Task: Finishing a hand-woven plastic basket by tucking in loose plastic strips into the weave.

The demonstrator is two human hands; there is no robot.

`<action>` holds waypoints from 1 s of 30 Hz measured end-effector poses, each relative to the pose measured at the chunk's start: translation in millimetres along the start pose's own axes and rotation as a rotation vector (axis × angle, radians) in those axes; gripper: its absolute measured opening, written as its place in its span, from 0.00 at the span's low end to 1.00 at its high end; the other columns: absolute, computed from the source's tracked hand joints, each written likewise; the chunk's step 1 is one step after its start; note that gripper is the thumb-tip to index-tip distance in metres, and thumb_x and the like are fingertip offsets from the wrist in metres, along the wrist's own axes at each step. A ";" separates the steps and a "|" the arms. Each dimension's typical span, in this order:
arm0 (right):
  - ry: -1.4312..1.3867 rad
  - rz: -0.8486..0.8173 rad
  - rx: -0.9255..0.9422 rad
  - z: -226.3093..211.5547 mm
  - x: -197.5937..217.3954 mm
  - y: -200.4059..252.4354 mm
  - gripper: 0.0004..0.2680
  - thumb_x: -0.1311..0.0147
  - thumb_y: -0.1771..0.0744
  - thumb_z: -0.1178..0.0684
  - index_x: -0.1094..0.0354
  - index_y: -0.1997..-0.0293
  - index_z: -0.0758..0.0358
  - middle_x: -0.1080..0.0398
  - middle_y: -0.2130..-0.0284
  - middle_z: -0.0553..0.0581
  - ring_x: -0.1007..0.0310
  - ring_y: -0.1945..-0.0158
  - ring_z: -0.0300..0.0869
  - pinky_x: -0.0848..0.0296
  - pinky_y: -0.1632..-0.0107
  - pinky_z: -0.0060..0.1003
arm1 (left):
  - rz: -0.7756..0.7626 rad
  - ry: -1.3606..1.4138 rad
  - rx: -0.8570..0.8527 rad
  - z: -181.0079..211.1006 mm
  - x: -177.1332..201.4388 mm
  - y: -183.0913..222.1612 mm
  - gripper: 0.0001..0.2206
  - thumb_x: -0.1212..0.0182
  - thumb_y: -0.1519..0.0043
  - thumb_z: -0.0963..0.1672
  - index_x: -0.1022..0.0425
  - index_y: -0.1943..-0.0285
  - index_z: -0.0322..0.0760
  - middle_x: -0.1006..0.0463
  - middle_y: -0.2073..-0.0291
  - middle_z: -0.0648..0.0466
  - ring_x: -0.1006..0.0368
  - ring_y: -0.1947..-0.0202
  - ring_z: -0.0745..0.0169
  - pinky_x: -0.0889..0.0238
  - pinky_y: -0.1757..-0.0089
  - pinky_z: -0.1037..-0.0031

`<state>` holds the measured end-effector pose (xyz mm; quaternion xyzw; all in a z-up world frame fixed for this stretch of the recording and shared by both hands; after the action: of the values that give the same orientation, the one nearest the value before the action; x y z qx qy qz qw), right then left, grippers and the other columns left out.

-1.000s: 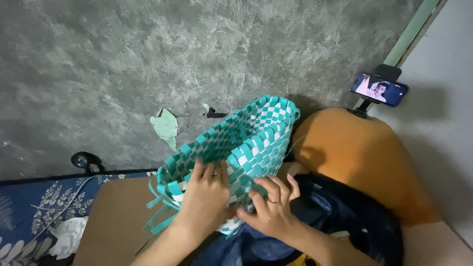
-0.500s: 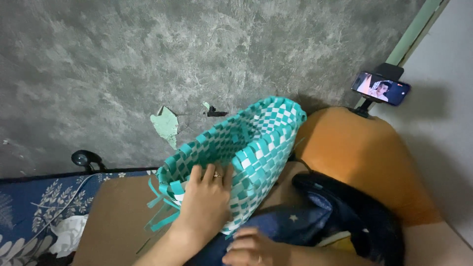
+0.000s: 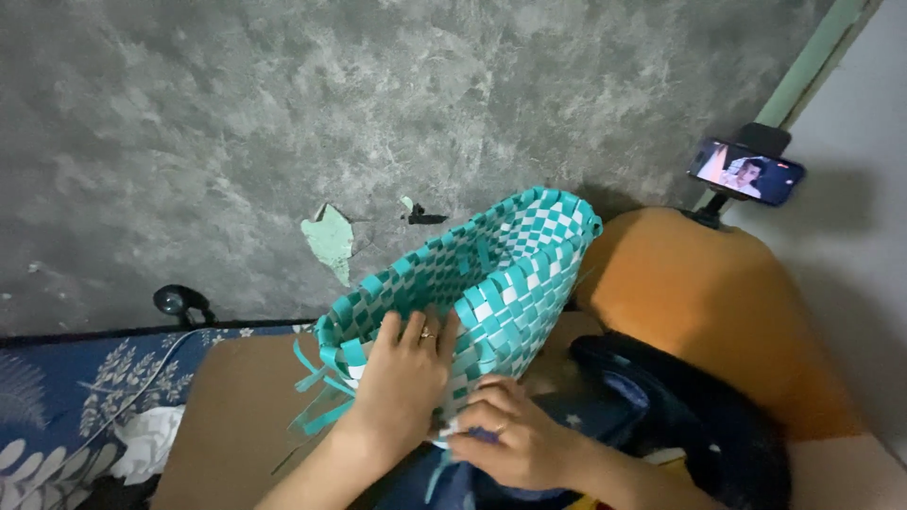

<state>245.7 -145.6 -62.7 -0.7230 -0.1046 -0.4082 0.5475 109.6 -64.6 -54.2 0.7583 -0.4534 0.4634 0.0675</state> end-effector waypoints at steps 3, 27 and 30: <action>-0.350 -0.003 0.040 5.4 28.4 -12.7 0.06 0.44 0.36 0.62 0.41 0.67 0.68 0.38 0.66 0.61 0.39 0.64 0.51 0.35 0.54 0.50 | -0.118 0.051 -0.028 -6.1 5.8 0.0 0.60 0.30 0.66 0.67 0.48 0.30 0.30 0.31 0.55 0.52 0.37 0.56 0.53 0.47 0.56 0.64; 0.305 0.336 -0.171 9.1 0.1 2.6 0.07 0.47 0.37 0.62 0.41 0.76 0.66 0.43 0.82 0.55 0.40 0.80 0.42 0.33 0.74 0.37 | -0.200 0.215 -0.109 -16.8 -3.3 -3.3 0.59 0.28 0.65 0.68 0.44 0.34 0.27 0.29 0.50 0.49 0.36 0.50 0.48 0.46 0.51 0.57; 0.323 0.269 -0.181 8.2 0.5 0.4 0.07 0.49 0.36 0.60 0.41 0.77 0.63 0.42 0.83 0.52 0.40 0.80 0.40 0.35 0.74 0.35 | -0.180 0.187 -0.100 -16.6 -5.6 -3.1 0.60 0.28 0.67 0.69 0.42 0.35 0.27 0.27 0.53 0.48 0.34 0.51 0.51 0.45 0.52 0.60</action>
<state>250.1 -138.7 -63.2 -0.7018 0.1189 -0.4497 0.5396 100.4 -50.6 -48.2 0.7452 -0.3980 0.5009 0.1883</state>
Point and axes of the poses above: each hand's wrist, its own y-axis away from the middle knuckle, its own x-axis out of the back of the hand, z = x × y, the point moved 2 cm from there along -y, towards the middle knuckle
